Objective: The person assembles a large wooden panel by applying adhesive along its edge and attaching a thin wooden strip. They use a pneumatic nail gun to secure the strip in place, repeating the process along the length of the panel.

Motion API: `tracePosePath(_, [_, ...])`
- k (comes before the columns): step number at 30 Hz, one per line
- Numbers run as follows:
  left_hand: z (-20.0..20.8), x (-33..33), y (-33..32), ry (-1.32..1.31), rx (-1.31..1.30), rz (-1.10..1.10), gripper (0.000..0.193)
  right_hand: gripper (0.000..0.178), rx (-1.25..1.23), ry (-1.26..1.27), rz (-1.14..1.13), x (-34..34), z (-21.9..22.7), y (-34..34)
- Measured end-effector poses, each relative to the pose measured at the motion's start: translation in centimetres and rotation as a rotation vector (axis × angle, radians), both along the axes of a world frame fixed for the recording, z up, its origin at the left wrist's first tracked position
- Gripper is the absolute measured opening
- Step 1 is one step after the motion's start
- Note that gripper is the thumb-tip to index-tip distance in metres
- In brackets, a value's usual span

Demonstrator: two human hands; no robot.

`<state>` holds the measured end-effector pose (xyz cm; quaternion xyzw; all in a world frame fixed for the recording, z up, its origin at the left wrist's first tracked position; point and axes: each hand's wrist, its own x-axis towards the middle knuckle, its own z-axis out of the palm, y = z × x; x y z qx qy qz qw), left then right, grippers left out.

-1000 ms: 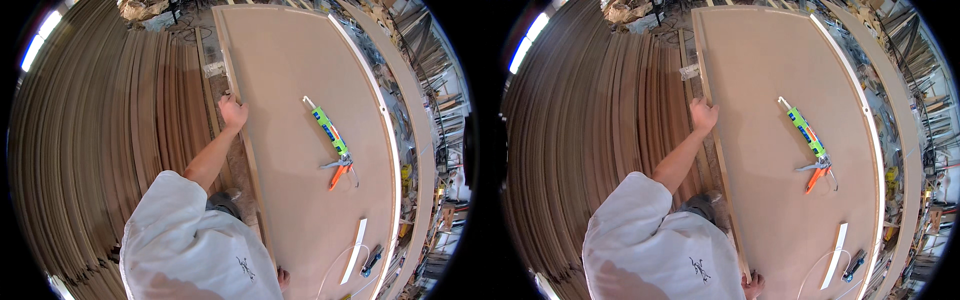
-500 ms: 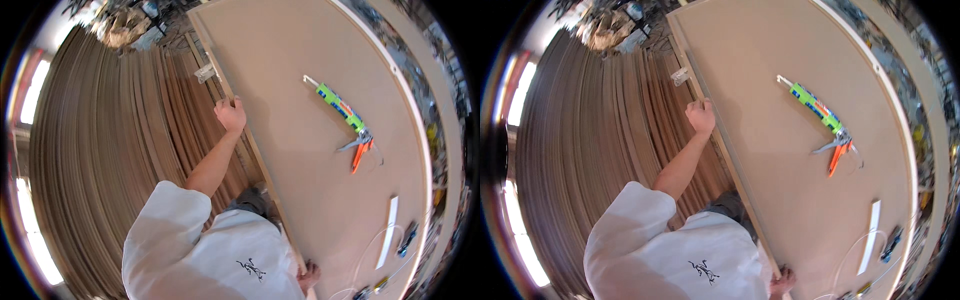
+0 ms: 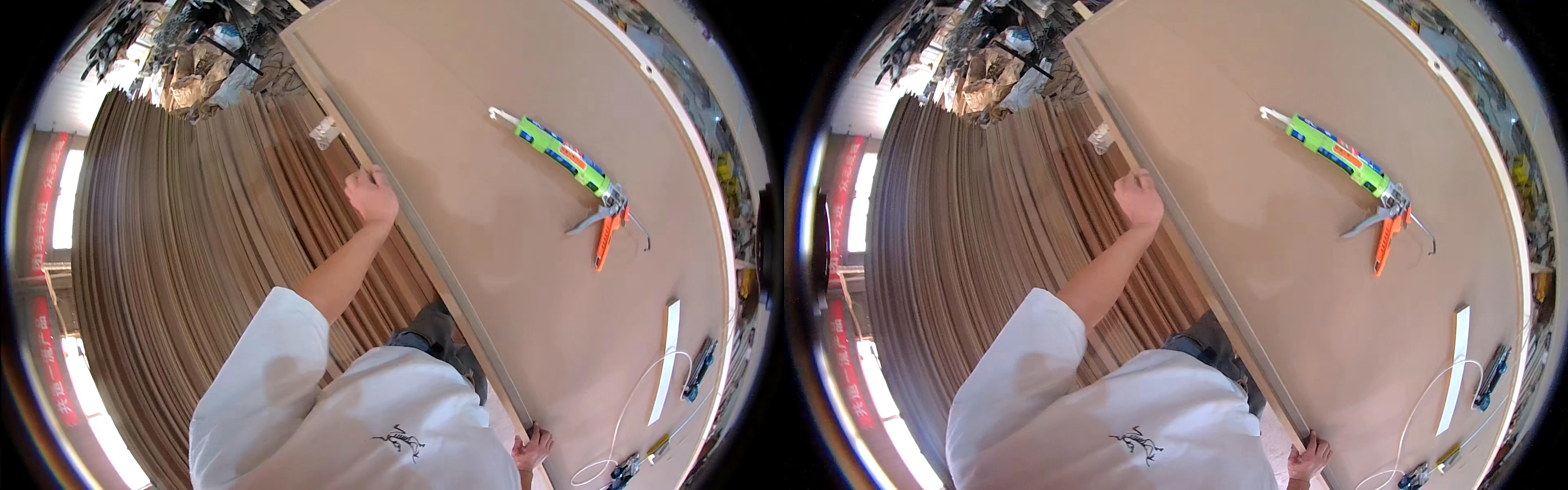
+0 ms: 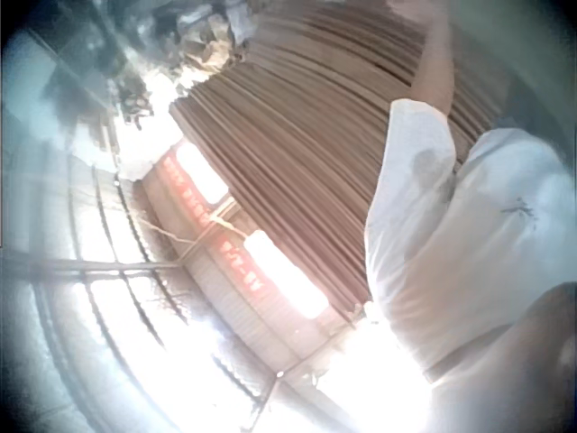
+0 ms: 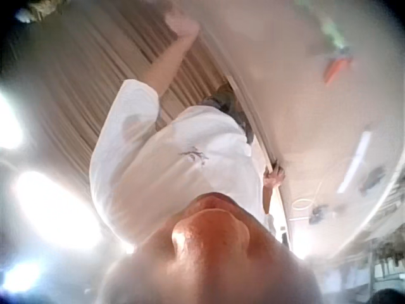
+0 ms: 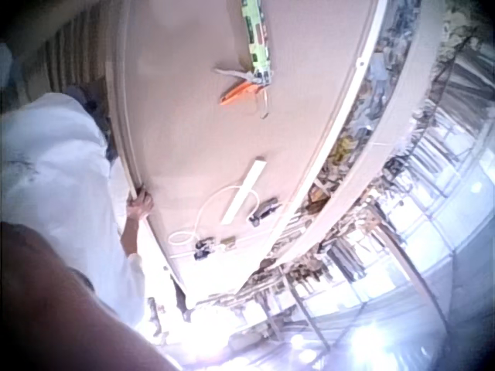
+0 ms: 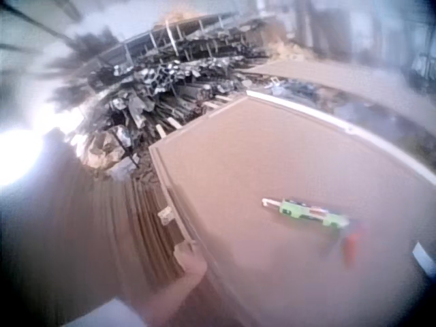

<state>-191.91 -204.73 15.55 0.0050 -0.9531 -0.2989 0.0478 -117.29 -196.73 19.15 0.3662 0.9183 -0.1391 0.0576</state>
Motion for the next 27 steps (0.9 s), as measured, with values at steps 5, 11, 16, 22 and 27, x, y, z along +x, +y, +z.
tracePosePath(5, [-0.2,-7.8,-0.6,0.048,-0.191,0.054,0.063,0.075,0.034,-0.007,-0.008,-0.4,0.3,0.4])
tracePosePath(11, [1.7,-21.4,-1.0,-0.111,-0.150,0.178,0.051,0.072,-0.011,0.000,-0.029,-1.1,0.2,0.8])
tracePosePath(16, [-0.5,-22.2,-1.0,-0.012,-0.164,0.232,0.043,0.067,-0.014,0.000,0.042,-0.3,0.1,1.1])
tracePosePath(22, [-1.4,-23.3,-2.1,0.077,-0.086,0.235,0.044,0.070,-0.068,-0.117,-0.014,1.4,-0.9,0.3])
tracePosePath(27, [-1.2,-24.5,-1.5,-0.021,-0.688,0.088,0.040,0.083,-0.269,-0.361,-0.262,1.0,0.2,-2.1])
